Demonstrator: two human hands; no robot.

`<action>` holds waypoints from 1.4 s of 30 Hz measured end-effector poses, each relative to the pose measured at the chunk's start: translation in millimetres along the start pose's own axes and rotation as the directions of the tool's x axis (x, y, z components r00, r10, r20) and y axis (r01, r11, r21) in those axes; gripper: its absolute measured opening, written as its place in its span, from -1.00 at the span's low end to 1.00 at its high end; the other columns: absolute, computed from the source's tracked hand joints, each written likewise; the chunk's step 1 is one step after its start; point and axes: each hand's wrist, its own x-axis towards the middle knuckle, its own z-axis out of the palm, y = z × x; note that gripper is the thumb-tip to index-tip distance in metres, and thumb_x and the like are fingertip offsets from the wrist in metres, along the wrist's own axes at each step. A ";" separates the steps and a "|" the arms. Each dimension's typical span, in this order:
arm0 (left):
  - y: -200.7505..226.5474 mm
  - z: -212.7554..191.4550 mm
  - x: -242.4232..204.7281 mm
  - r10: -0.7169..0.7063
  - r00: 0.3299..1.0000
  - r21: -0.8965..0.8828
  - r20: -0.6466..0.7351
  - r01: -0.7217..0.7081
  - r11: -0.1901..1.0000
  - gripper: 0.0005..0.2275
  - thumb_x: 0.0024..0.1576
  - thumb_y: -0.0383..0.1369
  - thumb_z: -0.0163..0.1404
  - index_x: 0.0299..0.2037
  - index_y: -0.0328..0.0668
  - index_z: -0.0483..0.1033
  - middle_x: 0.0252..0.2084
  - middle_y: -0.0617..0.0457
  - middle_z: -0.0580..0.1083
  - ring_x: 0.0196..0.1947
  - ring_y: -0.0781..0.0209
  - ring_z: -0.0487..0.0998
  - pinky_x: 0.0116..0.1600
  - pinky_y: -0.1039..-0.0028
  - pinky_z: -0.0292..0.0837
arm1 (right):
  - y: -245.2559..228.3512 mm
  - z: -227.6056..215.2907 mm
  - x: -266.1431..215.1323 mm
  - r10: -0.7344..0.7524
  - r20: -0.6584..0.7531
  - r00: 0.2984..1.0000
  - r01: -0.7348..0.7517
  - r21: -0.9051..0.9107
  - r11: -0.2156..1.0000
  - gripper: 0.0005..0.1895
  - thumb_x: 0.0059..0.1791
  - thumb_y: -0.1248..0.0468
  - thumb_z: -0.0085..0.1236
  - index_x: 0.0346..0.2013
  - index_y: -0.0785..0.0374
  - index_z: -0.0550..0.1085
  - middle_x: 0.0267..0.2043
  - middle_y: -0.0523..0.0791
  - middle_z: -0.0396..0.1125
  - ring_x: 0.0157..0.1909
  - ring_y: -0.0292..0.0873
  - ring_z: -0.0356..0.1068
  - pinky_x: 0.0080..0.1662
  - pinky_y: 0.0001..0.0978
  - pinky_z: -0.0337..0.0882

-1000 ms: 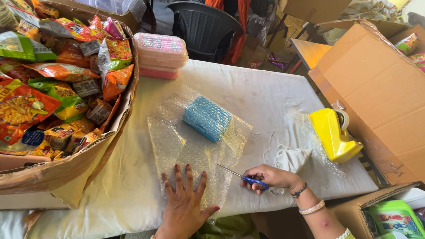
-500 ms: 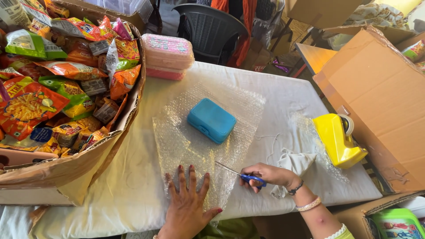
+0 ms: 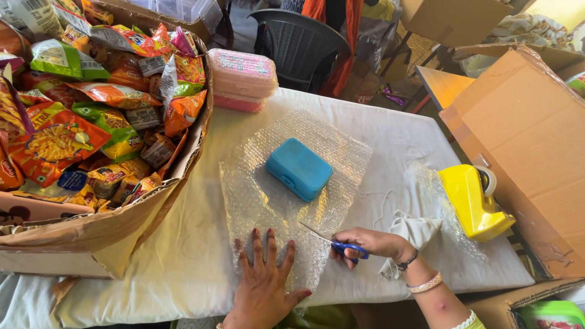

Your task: The recorder is wrapping a blue plastic container in bubble wrap and securing it with adhesive tape.

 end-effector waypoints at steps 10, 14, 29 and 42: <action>-1.3 5.5 -0.9 0.000 1.000 0.009 0.021 0.000 1.000 -0.08 -0.02 0.31 -0.10 0.42 -0.20 0.04 0.39 -0.58 -0.04 0.40 -0.76 -0.22 0.28 -0.62 -0.43 | -2.8 8.1 7.2 0.147 -0.095 0.985 -0.142 0.058 0.988 -0.49 -0.03 -0.01 0.31 -0.07 0.39 0.51 -0.31 -0.18 0.37 -0.33 -0.36 0.41 -0.26 -0.50 0.45; -3.7 14.4 -1.6 0.027 0.996 0.004 -0.090 -0.027 1.000 -0.08 -0.03 0.32 -0.12 0.40 -0.21 0.06 0.37 -0.58 -0.01 0.39 -0.75 -0.21 0.27 -0.63 -0.42 | -3.4 8.9 5.4 0.085 -0.086 0.993 -0.091 -0.061 0.994 -0.51 0.01 -0.06 0.24 -0.12 0.35 0.50 -0.33 -0.20 0.38 -0.34 -0.37 0.42 -0.27 -0.51 0.43; -4.5 16.6 -1.9 0.029 0.996 -0.004 -0.090 -0.030 1.000 -0.07 -0.03 0.34 -0.15 0.40 -0.23 0.05 0.38 -0.61 -0.03 0.40 -0.76 -0.23 0.28 -0.62 -0.44 | -11.0 14.7 27.3 0.079 -0.120 0.990 -0.098 -0.158 0.983 -0.51 0.05 -0.10 0.10 -0.07 0.29 0.47 -0.50 -0.18 0.42 -0.41 -0.36 0.39 -0.31 -0.50 0.40; -2.4 8.4 -0.2 0.006 0.998 -0.030 0.059 -0.004 1.000 -0.06 0.00 0.34 -0.13 0.42 -0.24 0.01 0.41 -0.62 -0.08 0.40 -0.79 -0.29 0.27 -0.63 -0.50 | -21.7 13.2 42.7 0.027 -0.127 0.992 -0.044 -0.139 0.989 -0.45 -0.03 -0.18 0.15 -0.21 0.30 0.43 -0.37 -0.20 0.37 -0.39 -0.34 0.48 -0.34 -0.46 0.47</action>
